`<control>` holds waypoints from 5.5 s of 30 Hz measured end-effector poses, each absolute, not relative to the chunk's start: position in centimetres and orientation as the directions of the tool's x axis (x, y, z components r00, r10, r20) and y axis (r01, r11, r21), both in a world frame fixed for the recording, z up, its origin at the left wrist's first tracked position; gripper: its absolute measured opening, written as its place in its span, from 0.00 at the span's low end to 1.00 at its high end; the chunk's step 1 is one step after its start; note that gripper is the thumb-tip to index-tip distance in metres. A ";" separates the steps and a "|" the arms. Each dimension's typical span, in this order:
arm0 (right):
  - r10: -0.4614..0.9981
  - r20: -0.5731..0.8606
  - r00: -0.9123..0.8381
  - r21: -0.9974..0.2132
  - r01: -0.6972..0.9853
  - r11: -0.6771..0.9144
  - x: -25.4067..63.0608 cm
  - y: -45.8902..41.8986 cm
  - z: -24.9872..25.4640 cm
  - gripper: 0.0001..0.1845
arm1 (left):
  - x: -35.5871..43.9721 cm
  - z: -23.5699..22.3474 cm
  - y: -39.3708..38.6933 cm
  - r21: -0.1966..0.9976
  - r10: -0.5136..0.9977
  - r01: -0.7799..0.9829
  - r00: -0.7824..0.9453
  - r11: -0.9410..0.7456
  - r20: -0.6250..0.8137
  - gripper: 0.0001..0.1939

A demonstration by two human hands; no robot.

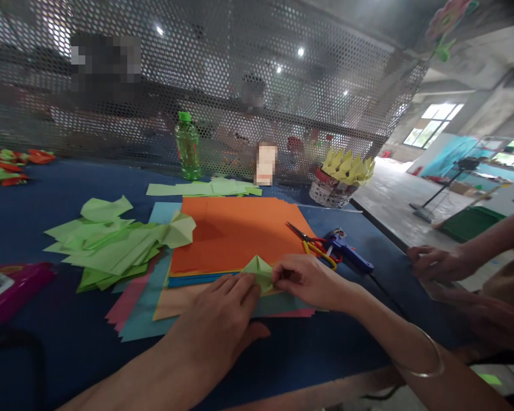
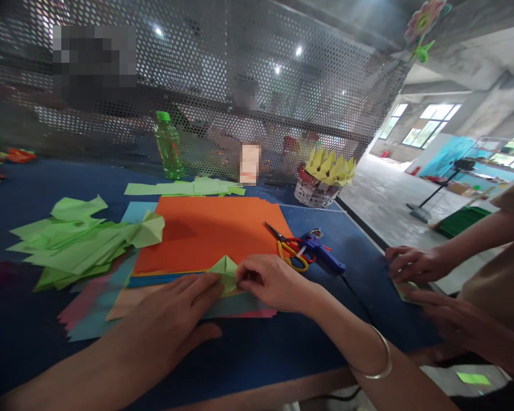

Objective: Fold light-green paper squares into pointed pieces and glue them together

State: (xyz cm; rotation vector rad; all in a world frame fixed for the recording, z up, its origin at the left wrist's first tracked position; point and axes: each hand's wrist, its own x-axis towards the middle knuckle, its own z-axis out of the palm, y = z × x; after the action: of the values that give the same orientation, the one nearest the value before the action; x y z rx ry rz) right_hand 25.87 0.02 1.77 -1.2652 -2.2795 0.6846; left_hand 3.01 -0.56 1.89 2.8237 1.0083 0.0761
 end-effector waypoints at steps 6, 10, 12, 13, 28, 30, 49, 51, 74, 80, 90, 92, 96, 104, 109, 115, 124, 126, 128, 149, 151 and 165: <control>0.807 0.200 -0.556 -0.497 0.652 0.573 25.9 0.1 1.4 0.05 | 3.0 1.9 -0.6 0.157 0.628 0.620 0.779 -0.769 -0.003 0.17; 0.773 0.262 -0.578 -0.454 0.633 0.627 25.8 0.5 1.1 0.03 | 3.0 1.9 -0.6 0.173 0.622 0.613 0.783 -0.771 0.002 0.16; 0.765 0.301 -0.569 -0.455 0.620 0.639 25.6 0.7 0.9 0.04 | 2.9 2.0 -0.5 0.186 0.617 0.606 0.787 -0.774 0.006 0.16; 0.762 0.313 -0.566 -0.458 0.613 0.644 25.5 0.9 0.8 0.05 | 2.9 2.0 -0.5 0.192 0.616 0.604 0.787 -0.773 0.004 0.17; 0.772 0.266 -0.577 -0.391 0.667 0.634 24.6 1.6 0.0 0.05 | 2.9 1.4 -0.4 0.212 0.601 0.581 0.798 -0.786 0.043 0.29; 0.774 0.263 -0.576 -0.403 0.663 0.631 24.7 1.6 0.0 0.06 | 2.9 1.3 -0.4 0.222 0.598 0.577 0.800 -0.786 0.036 0.30; 0.645 0.425 -0.635 -0.465 0.457 0.758 26.1 2.1 -0.1 0.15 | 2.4 1.2 -0.1 0.275 0.607 0.579 0.795 -0.768 0.022 0.19; 0.641 0.430 -0.635 -0.462 0.456 0.761 26.2 2.0 0.0 0.15 | 2.4 1.4 -0.1 0.277 0.611 0.582 0.791 -0.765 0.026 0.18; 0.618 0.454 -0.642 -0.401 0.472 0.785 26.4 1.9 -0.3 0.11 | 2.2 1.6 0.0 0.262 0.597 0.561 0.798 -0.786 0.084 0.10; 0.599 0.466 -0.652 -0.381 0.463 0.800 26.4 1.8 -0.2 0.10 | 2.2 1.7 0.0 0.251 0.587 0.551 0.803 -0.796 0.102 0.11; 0.597 0.426 -0.679 -0.351 0.484 0.801 26.7 1.1 0.4 0.13 | 2.1 1.6 -0.3 0.275 0.599 0.554 0.792 -0.786 0.117 0.12; 0.596 0.408 -0.692 -0.341 0.490 0.802 26.8 1.0 0.5 0.15 | 2.0 1.4 -0.3 0.279 0.598 0.545 0.786 -0.791 0.159 0.13; 0.584 0.405 -0.704 -0.338 0.479 0.810 26.8 1.0 0.7 0.18 | 2.2 1.1 -0.3 0.267 0.615 0.563 0.766 -0.782 0.185 0.14; 0.586 0.424 -0.691 -0.349 0.472 0.810 27.0 1.2 0.2 0.19 | 2.4 0.6 -0.1 0.203 0.596 0.568 0.794 -0.798 0.118 0.24; 0.622 0.454 -0.638 -0.409 0.471 0.781 26.9 1.3 0.1 0.22 | 2.5 0.9 -0.1 0.214 0.611 0.588 0.789 -0.780 0.060 0.24; 0.691 0.408 -0.597 -0.473 0.509 0.719 26.6 1.1 0.6 0.19 | 2.5 0.8 -0.1 0.227 0.611 0.580 0.786 -0.782 0.098 0.26; 0.617 0.418 -0.667 -0.376 0.491 0.786 26.4 1.5 0.1 0.12 | 2.5 0.7 -0.1 0.236 0.613 0.584 0.787 -0.777 0.071 0.28; 0.614 0.408 -0.676 -0.353 0.503 0.789 26.4 1.5 0.1 0.10 | 2.6 0.7 0.0 0.232 0.604 0.576 0.794 -0.784 0.070 0.24; 0.616 0.393 -0.682 -0.341 0.514 0.787 26.5 1.5 0.0 0.10 | 2.6 0.8 0.0 0.231 0.591 0.562 0.803 -0.794 0.076 0.19; 0.624 0.343 -0.702 -0.289 0.553 0.781 26.1 1.2 0.1 0.09 | 2.1 -1.0 0.3 0.169 0.555 0.529 0.784 -0.832 0.276 0.17; 0.622 0.349 -0.701 -0.288 0.551 0.783 26.1 1.1 0.1 0.10 | 2.1 -1.2 0.3 0.174 0.556 0.529 0.777 -0.831 0.294 0.18; 0.577 0.414 -0.704 -0.260 0.516 0.816 26.5 1.0 0.3 0.12 | 1.9 -0.9 0.2 0.120 0.508 0.500 0.789 -0.858 0.346 0.21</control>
State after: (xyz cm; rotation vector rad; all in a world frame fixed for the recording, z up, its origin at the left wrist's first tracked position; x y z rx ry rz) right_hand 26.54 1.01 0.25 -0.8105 -2.5137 0.1698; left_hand 1.89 0.22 -0.92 2.9501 0.8309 0.5810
